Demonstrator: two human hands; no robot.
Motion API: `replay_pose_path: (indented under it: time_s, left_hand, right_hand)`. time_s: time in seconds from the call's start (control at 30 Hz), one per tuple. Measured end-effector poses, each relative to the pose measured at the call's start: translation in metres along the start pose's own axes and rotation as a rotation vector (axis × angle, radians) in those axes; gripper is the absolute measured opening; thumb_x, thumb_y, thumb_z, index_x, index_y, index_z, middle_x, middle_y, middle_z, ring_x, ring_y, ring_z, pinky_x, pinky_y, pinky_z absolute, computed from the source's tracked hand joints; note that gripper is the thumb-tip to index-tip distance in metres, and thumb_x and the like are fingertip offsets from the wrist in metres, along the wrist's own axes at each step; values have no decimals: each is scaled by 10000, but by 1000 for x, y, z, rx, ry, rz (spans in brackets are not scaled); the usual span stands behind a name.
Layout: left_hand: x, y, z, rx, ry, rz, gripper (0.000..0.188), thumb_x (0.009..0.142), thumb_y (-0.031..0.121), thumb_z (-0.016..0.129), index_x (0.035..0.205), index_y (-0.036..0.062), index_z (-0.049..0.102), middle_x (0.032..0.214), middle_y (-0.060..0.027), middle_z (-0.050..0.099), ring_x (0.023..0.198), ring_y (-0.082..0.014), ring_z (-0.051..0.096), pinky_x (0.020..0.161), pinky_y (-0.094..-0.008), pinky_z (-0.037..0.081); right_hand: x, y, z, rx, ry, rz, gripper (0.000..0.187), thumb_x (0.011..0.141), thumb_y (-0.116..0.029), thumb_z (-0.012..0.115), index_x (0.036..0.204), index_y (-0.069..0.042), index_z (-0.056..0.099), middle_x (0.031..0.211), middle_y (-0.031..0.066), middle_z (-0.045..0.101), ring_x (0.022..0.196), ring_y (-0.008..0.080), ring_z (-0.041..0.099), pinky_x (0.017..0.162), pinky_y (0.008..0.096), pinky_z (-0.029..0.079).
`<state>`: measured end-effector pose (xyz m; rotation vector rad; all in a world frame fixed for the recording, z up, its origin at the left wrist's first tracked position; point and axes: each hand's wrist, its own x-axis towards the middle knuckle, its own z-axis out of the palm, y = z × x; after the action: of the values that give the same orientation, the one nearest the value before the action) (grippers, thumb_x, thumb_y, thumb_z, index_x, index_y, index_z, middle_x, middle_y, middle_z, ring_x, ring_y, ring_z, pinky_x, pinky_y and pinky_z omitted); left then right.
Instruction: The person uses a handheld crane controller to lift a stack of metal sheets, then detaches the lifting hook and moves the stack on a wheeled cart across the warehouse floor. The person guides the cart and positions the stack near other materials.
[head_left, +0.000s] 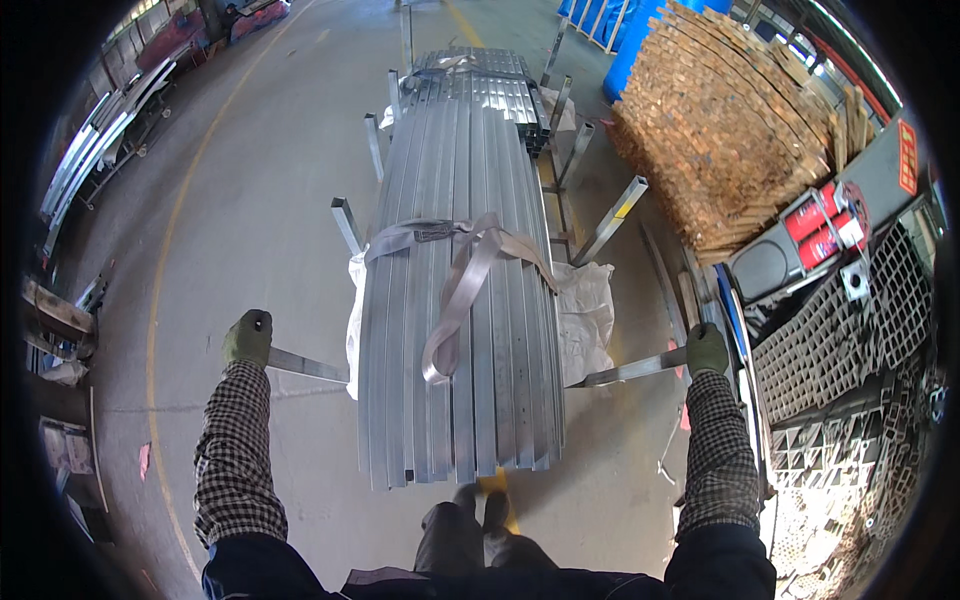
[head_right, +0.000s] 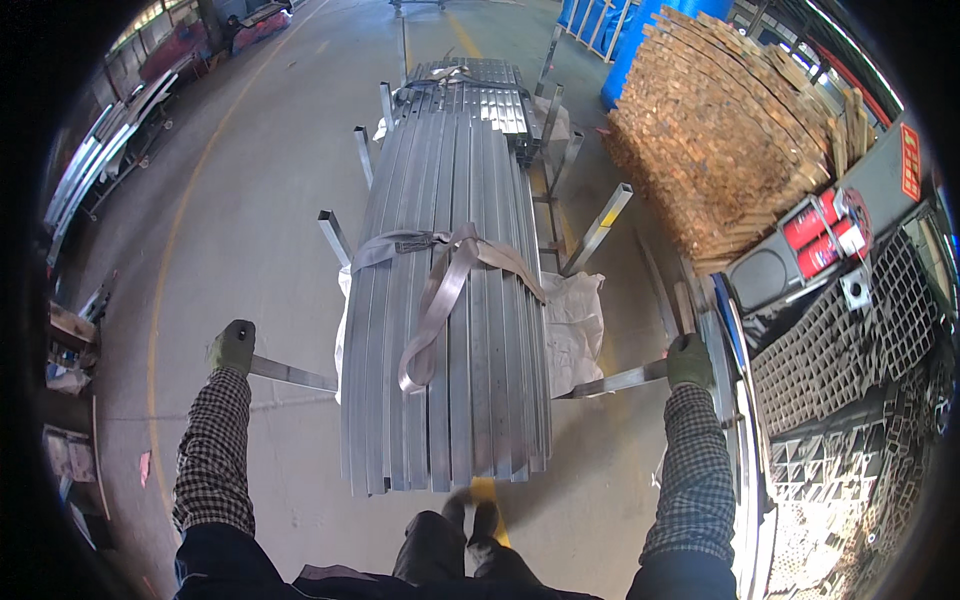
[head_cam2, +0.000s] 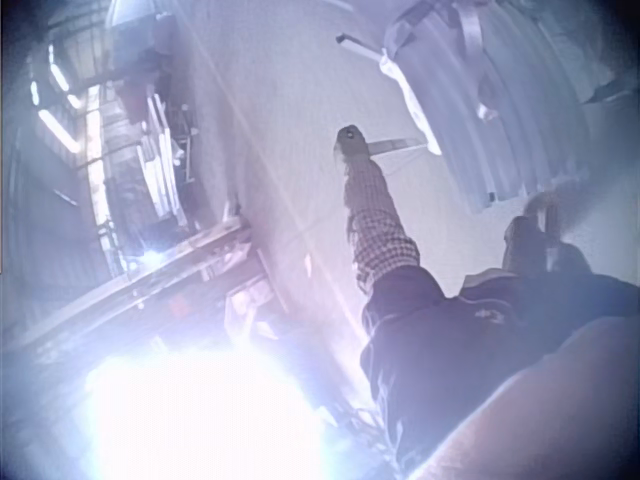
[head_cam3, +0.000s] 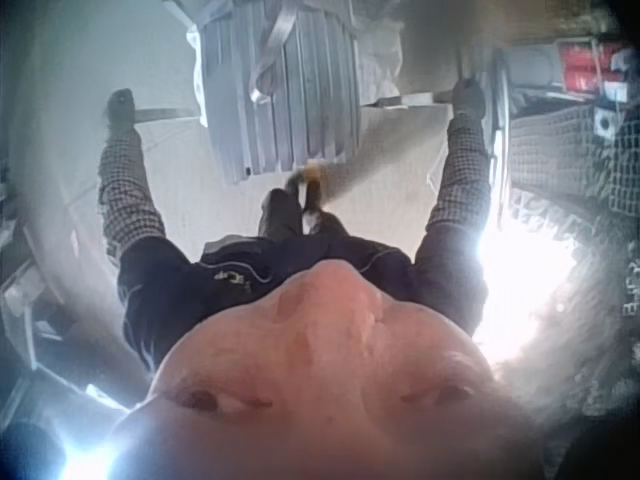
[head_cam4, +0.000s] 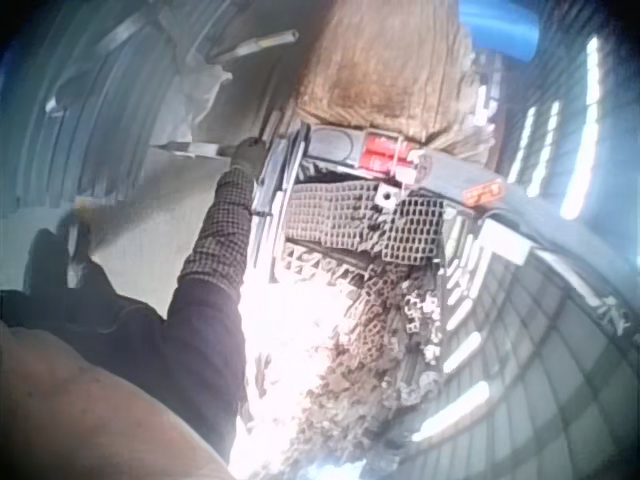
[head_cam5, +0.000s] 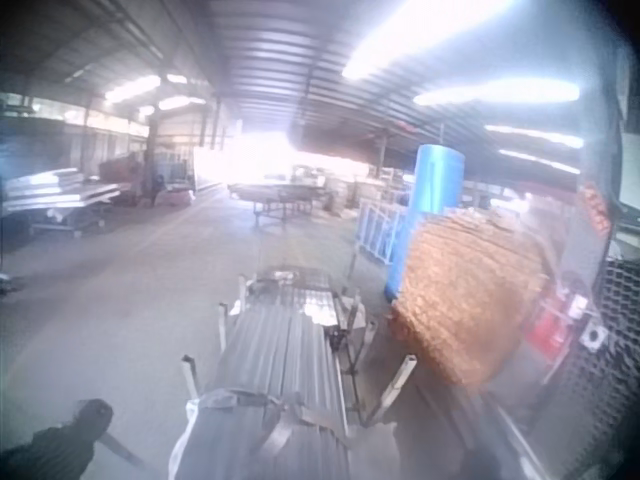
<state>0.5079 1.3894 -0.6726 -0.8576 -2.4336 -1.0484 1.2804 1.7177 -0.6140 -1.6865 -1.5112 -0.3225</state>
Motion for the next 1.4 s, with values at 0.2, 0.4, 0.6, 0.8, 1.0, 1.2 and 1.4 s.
replay_pose_path:
  time_s: [0.2, 0.4, 0.6, 0.8, 1.0, 1.2, 1.4]
  left_hand:
    - [6, 26, -18, 29, -22, 9, 369, 974, 482, 577, 1104, 189, 759, 1080, -108, 770, 1024, -345, 722, 884, -480, 569]
    - [-14, 37, -27, 29, -46, -22, 372, 977, 483, 576, 1121, 188, 752, 1054, -103, 770, 1010, -337, 725, 883, -473, 568]
    - [-35, 45, -27, 81, 45, -79, 407, 974, 488, 580, 1159, 169, 752, 1062, -115, 771, 1008, -325, 731, 896, -459, 566]
    - [-64, 57, -20, 82, 79, -41, 352, 970, 473, 595, 1104, 195, 763, 1042, -107, 773, 998, -335, 730, 875, -471, 571]
    - [-92, 65, -40, 58, 65, -87, 368, 966, 478, 602, 1101, 176, 763, 1052, -113, 772, 1006, -339, 729, 872, -476, 571]
    - [-152, 96, -67, 43, 83, -163, 393, 962, 495, 600, 1095, 163, 763, 1056, -117, 770, 1014, -324, 731, 882, -458, 568]
    - [-215, 110, -84, 111, 102, -169, 409, 977, 520, 569, 1116, 185, 758, 1044, -104, 771, 1011, -324, 729, 863, -468, 571]
  right_hand:
    - [19, -8, 4, 1, -34, -4, 374, 988, -389, 552, 1078, -64, 713, 1071, 212, 738, 1019, 427, 701, 884, 526, 551]
    - [18, 4, 6, 5, -86, 44, 394, 976, -368, 566, 1115, -22, 692, 1098, 254, 724, 1042, 437, 695, 913, 520, 549]
    - [51, 14, 48, -24, -93, 29, 434, 995, -416, 519, 1087, -29, 693, 1070, 267, 726, 1037, 437, 698, 910, 530, 544]
    - [67, 42, 66, 28, -58, -10, 439, 1002, -423, 498, 1068, -35, 692, 1060, 266, 722, 1014, 438, 697, 882, 537, 543]
    - [53, 54, 43, -69, -208, 111, 427, 1001, -425, 515, 1091, -48, 697, 1059, 235, 732, 1007, 422, 705, 904, 512, 550]
    - [75, 79, 56, 11, -238, 32, 445, 1047, -421, 488, 1132, -25, 671, 1064, 220, 732, 989, 391, 714, 874, 510, 556]
    - [55, 124, 48, 43, -226, 6, 441, 1027, -413, 472, 1118, -35, 680, 1119, 247, 722, 1036, 417, 704, 902, 537, 548]
